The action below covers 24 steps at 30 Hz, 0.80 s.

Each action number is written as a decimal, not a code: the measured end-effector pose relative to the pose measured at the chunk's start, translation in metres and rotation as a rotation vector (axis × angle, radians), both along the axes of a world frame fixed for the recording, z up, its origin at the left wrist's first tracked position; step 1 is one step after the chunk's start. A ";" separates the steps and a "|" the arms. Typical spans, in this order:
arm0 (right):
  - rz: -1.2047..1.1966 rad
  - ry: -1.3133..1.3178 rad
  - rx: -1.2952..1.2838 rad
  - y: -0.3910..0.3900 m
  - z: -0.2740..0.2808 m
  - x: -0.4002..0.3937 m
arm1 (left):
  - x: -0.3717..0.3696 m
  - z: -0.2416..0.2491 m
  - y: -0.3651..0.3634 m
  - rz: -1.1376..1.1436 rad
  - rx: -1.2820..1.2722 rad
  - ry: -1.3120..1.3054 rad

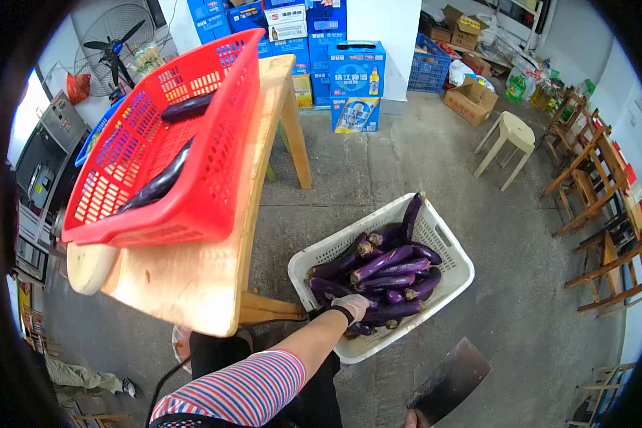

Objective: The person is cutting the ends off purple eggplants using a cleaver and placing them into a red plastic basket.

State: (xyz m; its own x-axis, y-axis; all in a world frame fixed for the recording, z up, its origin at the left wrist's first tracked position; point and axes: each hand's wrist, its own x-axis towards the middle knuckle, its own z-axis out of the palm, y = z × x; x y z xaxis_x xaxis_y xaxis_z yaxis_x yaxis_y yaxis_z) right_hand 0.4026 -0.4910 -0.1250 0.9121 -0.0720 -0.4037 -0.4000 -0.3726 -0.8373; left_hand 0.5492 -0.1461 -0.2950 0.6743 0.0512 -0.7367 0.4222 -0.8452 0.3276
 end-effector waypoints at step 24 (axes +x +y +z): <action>-0.151 0.172 -0.088 0.041 0.041 -0.011 | -0.035 -0.059 0.021 -0.288 0.444 -0.156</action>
State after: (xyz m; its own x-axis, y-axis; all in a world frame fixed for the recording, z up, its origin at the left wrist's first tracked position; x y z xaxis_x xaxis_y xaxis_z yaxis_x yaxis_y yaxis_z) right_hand 0.3917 -0.4502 -0.0841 0.8067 -0.2442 -0.5381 -0.5905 -0.3665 -0.7190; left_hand 0.5145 -0.1249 -0.3537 0.8064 0.1321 -0.5764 0.1288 -0.9906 -0.0469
